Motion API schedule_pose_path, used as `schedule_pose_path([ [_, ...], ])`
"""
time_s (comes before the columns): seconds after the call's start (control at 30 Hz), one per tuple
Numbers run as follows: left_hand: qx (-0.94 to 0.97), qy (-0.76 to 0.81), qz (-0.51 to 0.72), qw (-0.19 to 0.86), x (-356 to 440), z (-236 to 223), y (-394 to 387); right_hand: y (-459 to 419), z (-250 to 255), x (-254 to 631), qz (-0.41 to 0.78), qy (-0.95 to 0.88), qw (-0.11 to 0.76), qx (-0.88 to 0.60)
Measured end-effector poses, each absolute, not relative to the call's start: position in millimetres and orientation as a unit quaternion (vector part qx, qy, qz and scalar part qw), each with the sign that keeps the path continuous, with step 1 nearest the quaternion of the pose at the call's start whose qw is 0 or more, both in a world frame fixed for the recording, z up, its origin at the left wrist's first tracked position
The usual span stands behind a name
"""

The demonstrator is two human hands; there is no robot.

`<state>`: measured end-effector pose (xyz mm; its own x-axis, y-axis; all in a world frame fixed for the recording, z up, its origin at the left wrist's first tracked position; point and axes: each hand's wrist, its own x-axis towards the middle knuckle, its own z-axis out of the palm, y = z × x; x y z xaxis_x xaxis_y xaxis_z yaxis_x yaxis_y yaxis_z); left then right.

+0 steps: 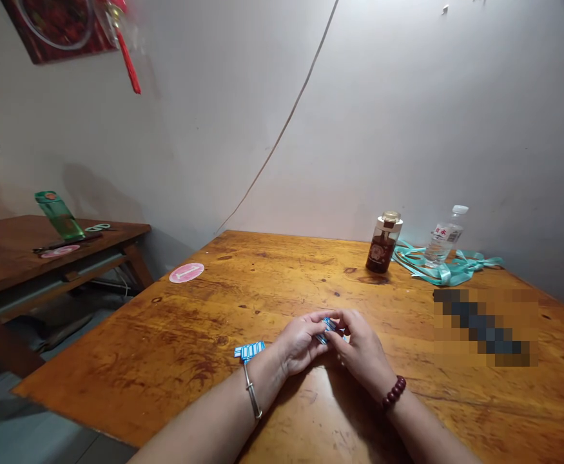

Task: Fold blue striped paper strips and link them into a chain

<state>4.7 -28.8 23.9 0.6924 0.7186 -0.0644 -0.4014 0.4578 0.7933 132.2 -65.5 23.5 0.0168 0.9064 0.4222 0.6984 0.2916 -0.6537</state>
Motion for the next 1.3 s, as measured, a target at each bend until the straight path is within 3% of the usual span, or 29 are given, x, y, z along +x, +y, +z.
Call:
schedule_pose_path([
  [0.23, 0.373, 0.262, 0.346, 0.820, 3.5, 24.2, -28.0, -63.4, 20.5, 136.0, 0.165, -0.647, 0.468, -0.579],
  [0.47, 0.346, 0.361, 0.373, 0.782, 0.6, 29.6, -20.2, -60.8, 25.8, 155.4, 0.340, -0.507, 0.539, -0.580],
  [0.67, 0.455, 0.379, 0.325, 0.738, -7.6, 27.7, -15.6, -59.2, 24.1, 159.4, 0.455, -0.417, 0.463, -0.636],
  [0.87, 0.624, 0.431, 0.278, 0.589, -6.8, 13.3, -16.0, -59.0, 18.0, 154.1, 0.504, -0.424, 0.439, -0.612],
  [1.1, 0.680, 0.448, 0.291, 0.502, -3.7, 11.4, -15.3, -59.3, 14.5, 154.2, 0.516, -0.453, 0.436, -0.581],
  [1.3, 0.715, 0.443, 0.259, 0.475, -2.0, 6.4, -13.0, -58.5, 17.4, 155.0, 0.396, -0.544, 0.420, -0.609],
])
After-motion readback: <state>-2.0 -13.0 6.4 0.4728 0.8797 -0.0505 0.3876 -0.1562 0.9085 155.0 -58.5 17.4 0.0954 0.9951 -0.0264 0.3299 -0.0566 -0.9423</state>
